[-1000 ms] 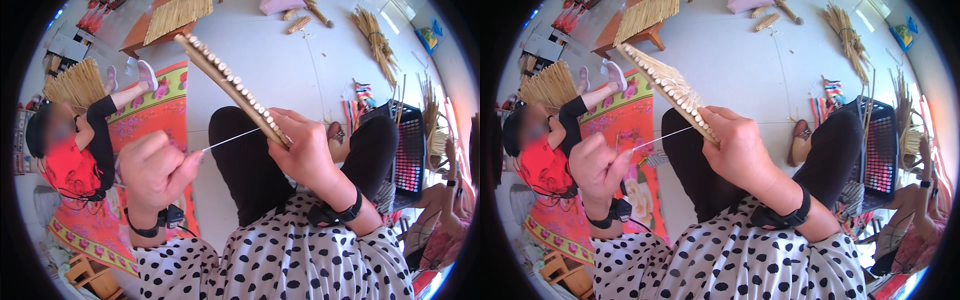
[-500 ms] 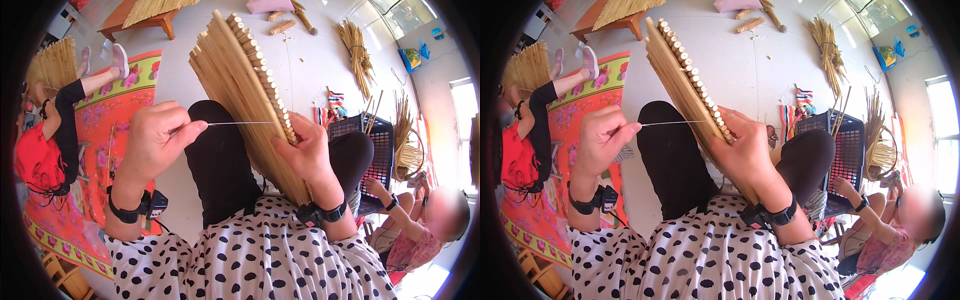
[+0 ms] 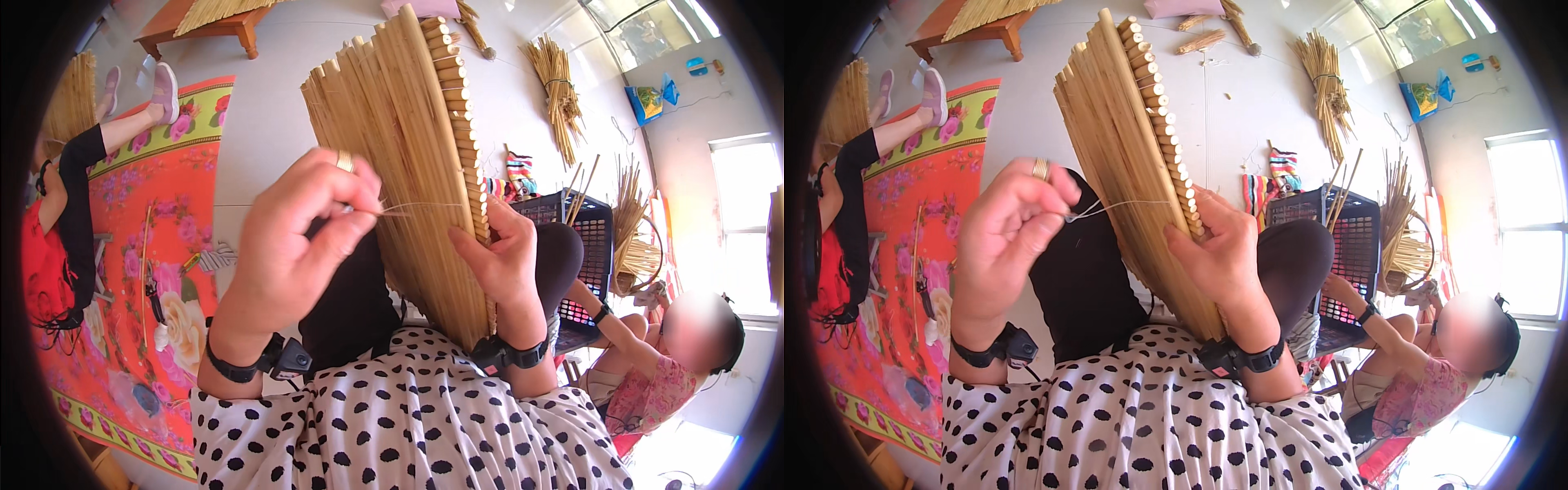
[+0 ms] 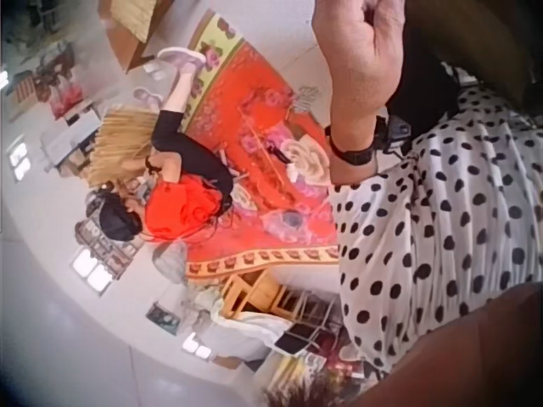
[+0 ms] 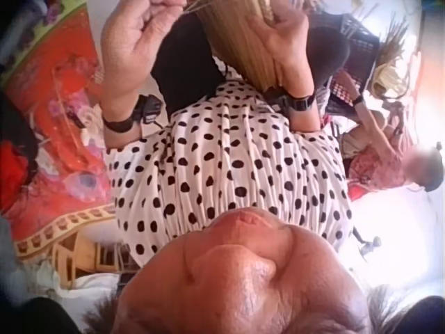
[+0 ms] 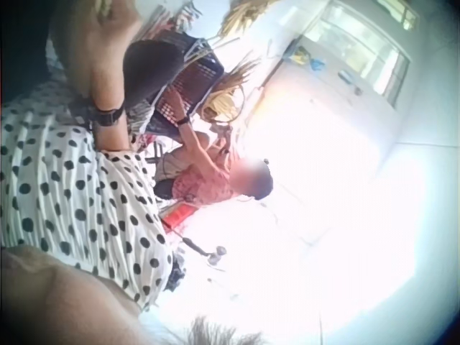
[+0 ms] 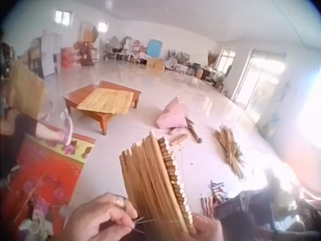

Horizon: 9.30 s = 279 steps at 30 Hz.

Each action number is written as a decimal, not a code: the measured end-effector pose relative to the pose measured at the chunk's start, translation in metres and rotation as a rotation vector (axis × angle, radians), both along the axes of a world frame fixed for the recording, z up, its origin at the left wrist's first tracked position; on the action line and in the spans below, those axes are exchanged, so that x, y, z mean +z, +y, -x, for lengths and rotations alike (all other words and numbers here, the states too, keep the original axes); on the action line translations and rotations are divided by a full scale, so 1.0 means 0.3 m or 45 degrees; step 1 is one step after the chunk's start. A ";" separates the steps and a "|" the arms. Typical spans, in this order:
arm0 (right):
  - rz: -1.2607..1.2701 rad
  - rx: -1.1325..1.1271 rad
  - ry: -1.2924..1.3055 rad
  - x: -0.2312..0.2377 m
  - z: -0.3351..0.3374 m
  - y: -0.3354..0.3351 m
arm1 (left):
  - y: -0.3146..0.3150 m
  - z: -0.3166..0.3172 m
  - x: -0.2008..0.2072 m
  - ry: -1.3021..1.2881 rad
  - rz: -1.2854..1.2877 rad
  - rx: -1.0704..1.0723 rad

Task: The person sits on the floor and weaves a mat using thin wooden sticks and a needle with thread. They repeatedly pass the needle through the sticks to bind them together, occasionally lifting and rotating the mat to continue the weaving process.

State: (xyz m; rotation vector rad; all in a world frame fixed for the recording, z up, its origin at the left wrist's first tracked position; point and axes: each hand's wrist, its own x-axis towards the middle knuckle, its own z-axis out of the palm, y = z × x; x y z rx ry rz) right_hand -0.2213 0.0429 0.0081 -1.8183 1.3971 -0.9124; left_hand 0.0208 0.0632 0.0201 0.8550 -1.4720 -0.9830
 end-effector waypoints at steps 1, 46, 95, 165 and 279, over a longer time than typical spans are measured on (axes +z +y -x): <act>-0.019 -0.007 -0.002 -0.004 0.005 0.000 | -0.009 0.023 0.011 -0.177 0.126 0.102; -0.074 -0.011 -0.122 -0.009 0.009 0.009 | -0.037 0.174 -0.074 -0.664 0.393 0.284; -0.079 -0.007 -0.036 0.002 0.007 0.017 | -0.027 0.172 -0.060 -0.710 0.413 0.299; -0.052 0.388 -0.530 -0.044 -0.165 0.071 | 0.201 -0.077 0.096 -0.874 -0.724 0.121; 0.188 0.482 -0.524 -0.075 -0.198 0.073 | 0.161 0.246 0.074 -0.284 -0.651 0.991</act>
